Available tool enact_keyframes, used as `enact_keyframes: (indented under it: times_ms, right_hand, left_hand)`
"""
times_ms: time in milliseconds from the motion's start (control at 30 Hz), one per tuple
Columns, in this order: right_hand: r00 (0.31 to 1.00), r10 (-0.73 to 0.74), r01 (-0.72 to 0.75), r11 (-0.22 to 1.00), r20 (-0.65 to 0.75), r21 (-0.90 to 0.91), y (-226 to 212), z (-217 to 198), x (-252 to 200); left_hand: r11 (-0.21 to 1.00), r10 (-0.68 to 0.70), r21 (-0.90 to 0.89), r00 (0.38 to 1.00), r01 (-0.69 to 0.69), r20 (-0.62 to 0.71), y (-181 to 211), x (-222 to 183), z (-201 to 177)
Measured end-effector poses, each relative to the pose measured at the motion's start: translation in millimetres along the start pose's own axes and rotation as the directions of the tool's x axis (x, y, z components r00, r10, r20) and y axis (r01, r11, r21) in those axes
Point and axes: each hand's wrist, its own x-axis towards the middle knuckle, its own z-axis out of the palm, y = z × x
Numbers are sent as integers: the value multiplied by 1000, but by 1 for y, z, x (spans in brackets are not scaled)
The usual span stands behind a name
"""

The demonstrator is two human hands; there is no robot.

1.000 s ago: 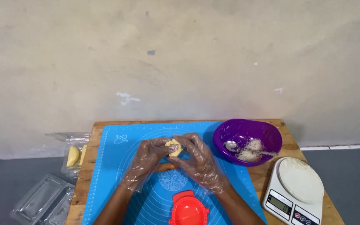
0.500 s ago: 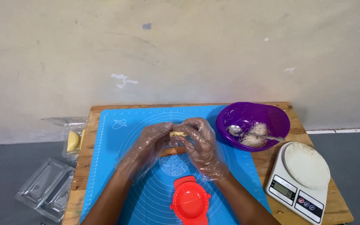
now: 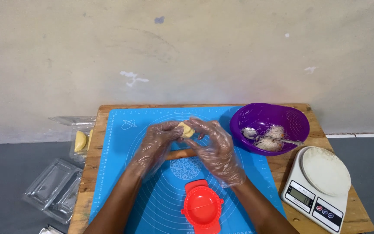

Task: A person wearing plastic gloves is shaping small portions of dough into discs on a blue silicone mat, using a digital scale for measurement and a dumpling mold.

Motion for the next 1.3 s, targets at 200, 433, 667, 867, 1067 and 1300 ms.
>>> enact_keyframes:
  times_ms: [200,433,667,867,1067,1300]
  right_hand:
    - [982,182,-188,957,50,222,6,8,-1]
    - [998,-36,42,988,42,-148,20,1,-6]
    - [996,-43,54,989,75,-139,17,3,-12]
    - [997,-59,67,983,50,-173,9,8,-11]
    - [997,32,-32,999,72,-5,19,2,-14]
    - [999,5,-6,999,42,36,17,7,-12]
  left_hand:
    - [984,170,67,985,-168,-30,-15,9,-6]
    - [922,169,346,985,-171,37,9,-14,10]
    - [983,-25,181,997,12,67,27,-32,31]
    - [957,24,291,997,-2,-72,21,-23,31]
    - [996,-42,70,970,61,-241,9,-1,14]
    - [991,48,135,973,-17,-226,-6,4,5]
